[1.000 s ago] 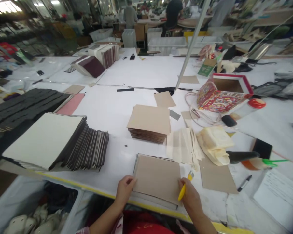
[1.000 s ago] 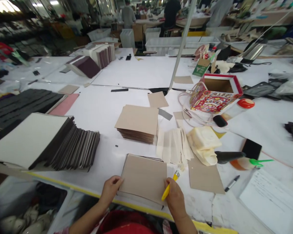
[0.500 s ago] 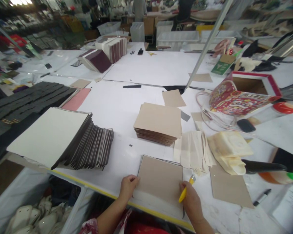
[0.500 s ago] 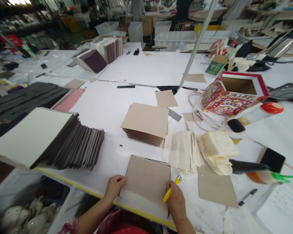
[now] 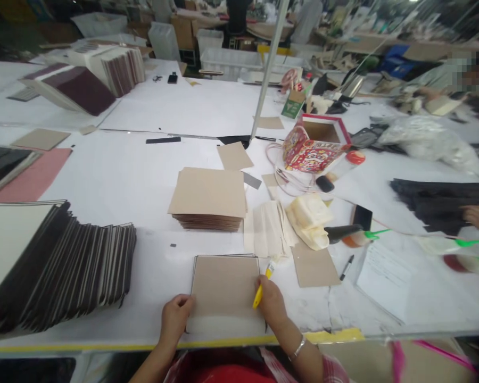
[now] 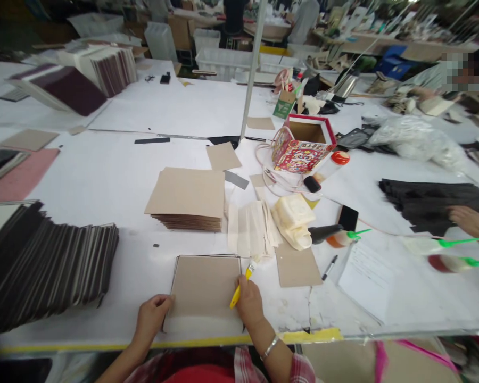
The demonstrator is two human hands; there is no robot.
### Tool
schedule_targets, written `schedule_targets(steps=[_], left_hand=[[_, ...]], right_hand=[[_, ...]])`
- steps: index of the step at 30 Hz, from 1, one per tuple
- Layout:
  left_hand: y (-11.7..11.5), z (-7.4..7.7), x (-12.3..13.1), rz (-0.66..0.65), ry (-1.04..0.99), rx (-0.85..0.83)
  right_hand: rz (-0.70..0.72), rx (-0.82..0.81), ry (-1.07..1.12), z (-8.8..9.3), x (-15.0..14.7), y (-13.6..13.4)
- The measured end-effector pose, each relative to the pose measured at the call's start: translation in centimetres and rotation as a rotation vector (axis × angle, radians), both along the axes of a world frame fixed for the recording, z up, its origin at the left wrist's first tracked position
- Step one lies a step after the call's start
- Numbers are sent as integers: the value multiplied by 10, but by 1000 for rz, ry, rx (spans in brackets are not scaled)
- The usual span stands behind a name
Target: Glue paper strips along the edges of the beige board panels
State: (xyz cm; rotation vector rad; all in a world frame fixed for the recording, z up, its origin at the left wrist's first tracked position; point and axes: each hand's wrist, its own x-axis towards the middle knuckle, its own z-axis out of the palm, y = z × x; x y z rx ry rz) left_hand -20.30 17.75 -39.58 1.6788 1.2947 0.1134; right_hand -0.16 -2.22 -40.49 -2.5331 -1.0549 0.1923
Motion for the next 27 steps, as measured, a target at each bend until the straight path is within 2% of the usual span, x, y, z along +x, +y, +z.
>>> schedule_targets(steps=[13,21,27], left_hand=[[2,0,2,30,-2,0],[7,-6,3,25,-10,21],[9,-5,1,21,-17,11]], right_hand=[[14,-26,-30,5,-2,2],[129,-179,-120,7,4,6],[137,-230,-108,12,3,10]])
